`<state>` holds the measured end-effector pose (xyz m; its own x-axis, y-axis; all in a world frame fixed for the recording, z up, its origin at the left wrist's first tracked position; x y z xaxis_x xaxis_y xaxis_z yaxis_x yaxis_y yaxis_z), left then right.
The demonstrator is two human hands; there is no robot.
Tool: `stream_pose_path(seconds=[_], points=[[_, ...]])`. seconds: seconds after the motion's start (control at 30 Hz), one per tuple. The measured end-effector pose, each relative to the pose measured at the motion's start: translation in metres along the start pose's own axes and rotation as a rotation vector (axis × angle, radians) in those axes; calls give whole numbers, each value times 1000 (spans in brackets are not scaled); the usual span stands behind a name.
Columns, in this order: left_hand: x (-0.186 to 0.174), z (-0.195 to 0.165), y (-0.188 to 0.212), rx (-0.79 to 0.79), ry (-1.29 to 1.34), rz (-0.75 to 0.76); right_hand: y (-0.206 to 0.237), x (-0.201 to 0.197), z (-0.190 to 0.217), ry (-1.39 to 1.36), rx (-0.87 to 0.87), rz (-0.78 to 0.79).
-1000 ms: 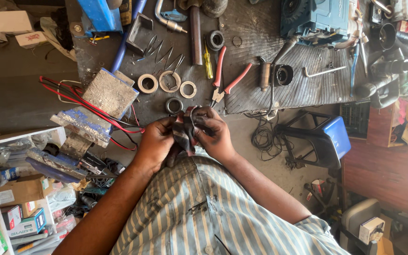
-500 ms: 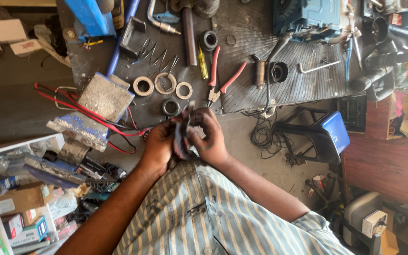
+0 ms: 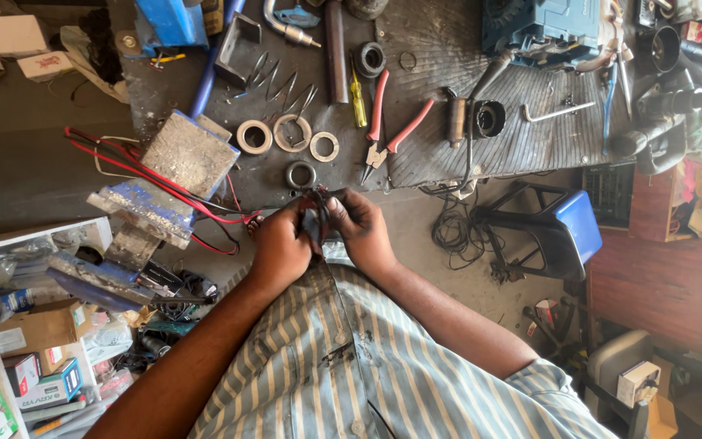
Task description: The person stands at a cluttered repair workbench and wipes small metal components, including rings and a cylindrical part, one at a time with a dark rag. They place each cleaned part on the bench and pick up the next dirty component to continue wiping.
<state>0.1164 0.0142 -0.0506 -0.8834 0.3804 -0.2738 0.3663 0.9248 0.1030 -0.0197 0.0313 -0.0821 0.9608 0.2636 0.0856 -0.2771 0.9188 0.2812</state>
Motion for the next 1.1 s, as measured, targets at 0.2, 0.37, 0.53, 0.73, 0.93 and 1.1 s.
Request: stream_pose_path(seconds=[0.2,0.37,0.53,0.73,0.93,1.1], points=[[-11,-18,0,8,182,41,-2,13,18,-578,91,102],[-5,-23,-19,-177,340,113,-18,10,34,-495,-1,-37],[1,-27,-36,-234,702,94,-38,-3,47,-160,-27,-174],[-3,-30,-43,-238,863,72,-46,-6,54,152,-114,-62],[-2,-28,-45,-254,946,78,-44,-19,46,-1,49,-95],[-3,-20,-46,-249,913,70,-39,-31,35,-556,194,-96]])
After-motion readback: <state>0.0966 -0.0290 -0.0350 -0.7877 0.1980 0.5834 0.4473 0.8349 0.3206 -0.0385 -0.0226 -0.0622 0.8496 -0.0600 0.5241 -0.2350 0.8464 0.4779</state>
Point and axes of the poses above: each hand's wrist, its own y-axis away from the middle knuckle, its own x-axis out of the palm, z = x × y, the point moved 3 cm from there along -y, towards the middle knuckle, and after that the axes turned 14 degrees about z, right-handed, at the moved point
